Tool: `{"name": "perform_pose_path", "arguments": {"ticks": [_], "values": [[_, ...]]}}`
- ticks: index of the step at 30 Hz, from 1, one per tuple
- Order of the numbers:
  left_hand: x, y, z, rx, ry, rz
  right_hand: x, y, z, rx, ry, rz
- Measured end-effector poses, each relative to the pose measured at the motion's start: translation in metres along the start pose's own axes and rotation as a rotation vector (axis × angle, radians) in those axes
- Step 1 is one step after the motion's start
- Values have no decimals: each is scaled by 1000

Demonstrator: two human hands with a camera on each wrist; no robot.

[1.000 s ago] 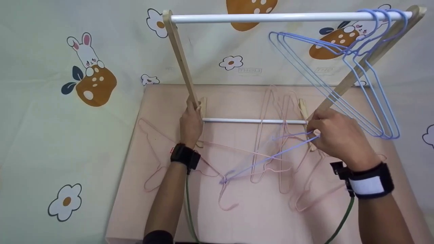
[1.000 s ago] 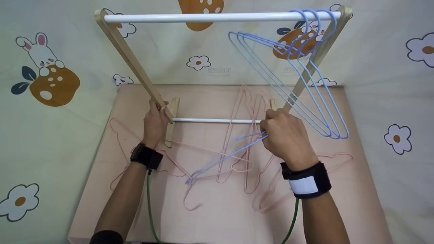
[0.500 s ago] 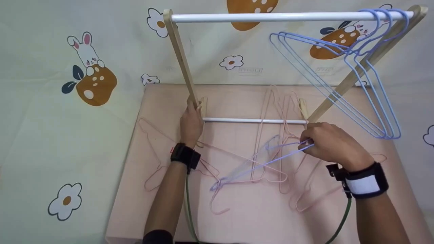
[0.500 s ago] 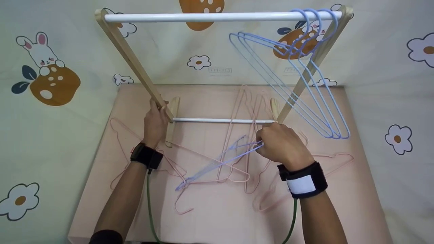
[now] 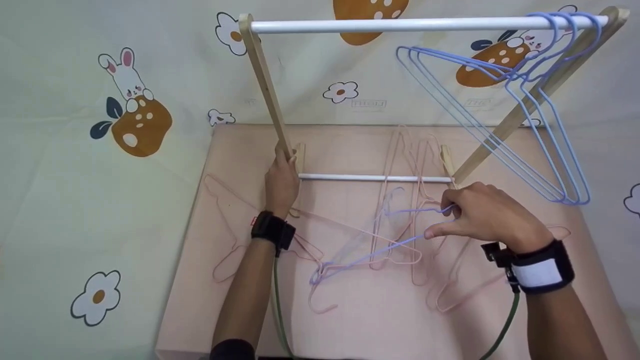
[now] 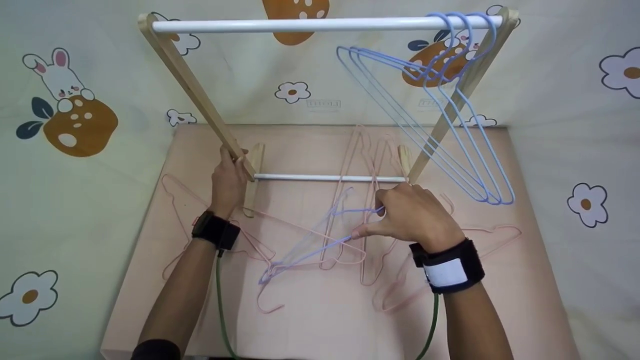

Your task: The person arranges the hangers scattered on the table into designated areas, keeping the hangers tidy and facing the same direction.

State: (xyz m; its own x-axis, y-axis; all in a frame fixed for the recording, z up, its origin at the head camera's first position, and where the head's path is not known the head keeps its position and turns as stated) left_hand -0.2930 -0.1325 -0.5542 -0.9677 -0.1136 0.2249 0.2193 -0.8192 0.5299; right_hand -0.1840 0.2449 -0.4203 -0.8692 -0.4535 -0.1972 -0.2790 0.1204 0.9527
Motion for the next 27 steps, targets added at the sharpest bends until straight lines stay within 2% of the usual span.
{"name": "perform_pose_path", "arguments": {"ticks": [7,12,21,27], "values": [[-1,1,1,7,-11,2,3,3,-3,-13,37,92],[-1,2,2,13,-18,10,2,9,-2,-47,30,171],[-1,3,0,2,-30,32,-3,22,0,-119,22,344],[-1,3,-1,-3,-2,12,-12,33,4,-135,38,482]]}}
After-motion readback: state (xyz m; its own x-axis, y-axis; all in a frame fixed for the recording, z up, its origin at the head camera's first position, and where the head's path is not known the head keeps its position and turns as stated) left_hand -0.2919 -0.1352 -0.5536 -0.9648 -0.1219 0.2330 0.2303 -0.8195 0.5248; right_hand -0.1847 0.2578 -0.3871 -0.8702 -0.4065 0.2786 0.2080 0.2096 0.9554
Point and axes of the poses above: each hand's wrist, its own x-axis towards the middle knuckle, its own y-axis out of the back of the hand, z = x × y, the point moved 6 cm from there along x, towards the middle knuckle, and after that the axes turned 10 degrees about -x, right-handed, at the moved point
